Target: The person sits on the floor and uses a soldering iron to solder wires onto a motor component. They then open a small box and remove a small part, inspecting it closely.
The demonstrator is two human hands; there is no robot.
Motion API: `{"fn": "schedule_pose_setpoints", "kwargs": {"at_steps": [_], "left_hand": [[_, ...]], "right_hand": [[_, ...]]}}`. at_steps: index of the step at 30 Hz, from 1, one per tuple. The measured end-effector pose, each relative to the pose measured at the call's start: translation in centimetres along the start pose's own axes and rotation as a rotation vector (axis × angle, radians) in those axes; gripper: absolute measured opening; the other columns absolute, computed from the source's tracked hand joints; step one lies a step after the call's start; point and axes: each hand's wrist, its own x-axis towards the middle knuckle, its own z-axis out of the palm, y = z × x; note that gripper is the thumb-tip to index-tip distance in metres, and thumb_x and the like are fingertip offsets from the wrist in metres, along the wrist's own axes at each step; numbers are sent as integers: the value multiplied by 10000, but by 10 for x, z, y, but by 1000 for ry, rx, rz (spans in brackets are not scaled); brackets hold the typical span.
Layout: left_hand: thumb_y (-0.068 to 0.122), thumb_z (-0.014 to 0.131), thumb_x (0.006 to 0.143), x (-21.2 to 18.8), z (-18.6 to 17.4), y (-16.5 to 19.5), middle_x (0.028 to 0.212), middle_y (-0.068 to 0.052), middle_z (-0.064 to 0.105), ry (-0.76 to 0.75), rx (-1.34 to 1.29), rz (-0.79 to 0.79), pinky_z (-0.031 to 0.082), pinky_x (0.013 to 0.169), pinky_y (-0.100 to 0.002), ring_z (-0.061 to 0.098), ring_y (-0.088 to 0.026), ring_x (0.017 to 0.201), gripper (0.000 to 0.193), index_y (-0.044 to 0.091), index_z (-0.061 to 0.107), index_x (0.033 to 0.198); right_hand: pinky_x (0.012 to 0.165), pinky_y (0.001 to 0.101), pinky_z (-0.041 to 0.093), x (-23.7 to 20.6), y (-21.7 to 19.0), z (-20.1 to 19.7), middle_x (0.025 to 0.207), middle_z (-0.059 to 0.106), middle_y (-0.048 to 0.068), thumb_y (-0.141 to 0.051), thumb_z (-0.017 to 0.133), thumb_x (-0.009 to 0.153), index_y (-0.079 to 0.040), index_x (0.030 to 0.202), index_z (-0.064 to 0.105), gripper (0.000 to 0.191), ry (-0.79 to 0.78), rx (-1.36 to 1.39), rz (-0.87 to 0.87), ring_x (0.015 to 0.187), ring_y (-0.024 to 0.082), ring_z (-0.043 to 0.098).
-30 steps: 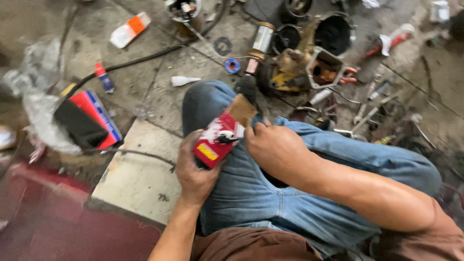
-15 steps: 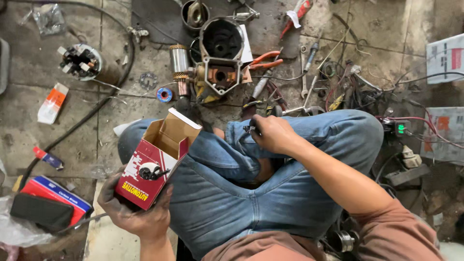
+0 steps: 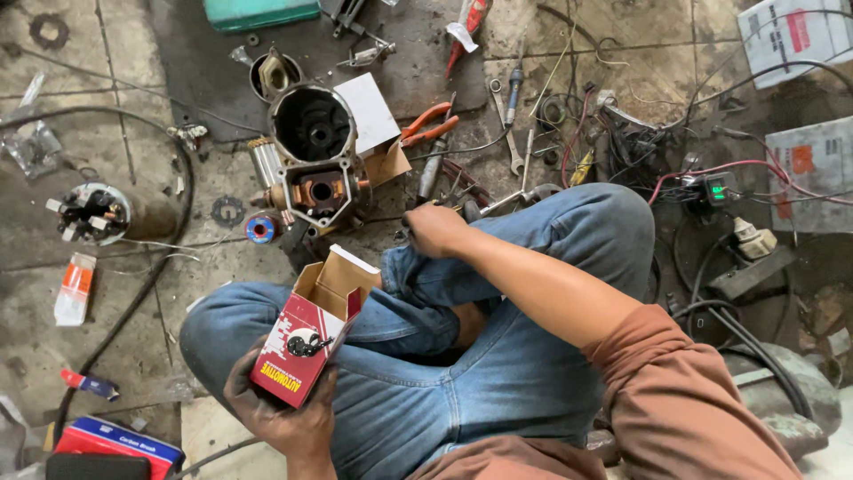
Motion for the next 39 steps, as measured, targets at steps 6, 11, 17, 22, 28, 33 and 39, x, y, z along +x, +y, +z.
{"fn": "schedule_pose_setpoints", "kwargs": {"at_steps": [6,11,17,22,28,33,39], "left_hand": [[33,905,691,2,-4,-4,1408,-111,539,-13,0,10,472,1191,-362,565,-210,1314,868,58,418,1410],[109,874,784,6,-14,-4,1334,-77,497,8,-9,22,441,1166,-312,540,-170,1265,829,43,397,1458],[155,860,781,5,-36,-2,1397,-95,492,59,155,67,407,1230,-368,511,-208,1335,798,28,402,1422],[205,879,812,17,-80,-8,1314,-65,467,271,253,161,430,1157,-344,502,-181,1244,790,42,405,1423],[223,890,827,13,-115,-4,1337,-61,467,373,186,157,448,1136,-340,511,-175,1236,796,50,403,1433],[164,868,774,11,-101,-9,1325,-67,465,299,295,163,441,1132,-352,513,-187,1231,803,42,414,1425],[52,879,742,10,-71,-10,1422,-131,514,158,96,153,447,1185,-400,538,-244,1324,836,78,400,1428]], "right_hand": [[791,525,566,-4,2,-2,1029,712,199,-201,653,811,-34,1158,627,386,-32,-42,-47,977,415,692],[781,515,572,-8,5,0,1001,721,203,-217,660,820,-32,1067,654,309,39,-78,-109,947,414,702],[761,526,560,-17,0,0,963,720,192,-237,655,856,-48,1031,647,258,46,-90,-232,908,411,698],[801,520,555,-19,-10,0,1008,712,200,-235,675,821,-56,1157,634,383,-15,-99,-283,953,412,688],[818,504,556,-21,-34,-2,1008,715,203,-262,670,859,-87,1217,636,399,-114,-131,-270,961,397,695],[798,507,550,-31,-42,-12,1026,707,193,-281,669,887,-72,1208,629,386,-84,-80,-309,953,413,683],[834,490,543,-44,-46,-24,1058,701,184,-284,699,849,-62,1191,628,415,-52,-61,-312,999,397,669]]}}
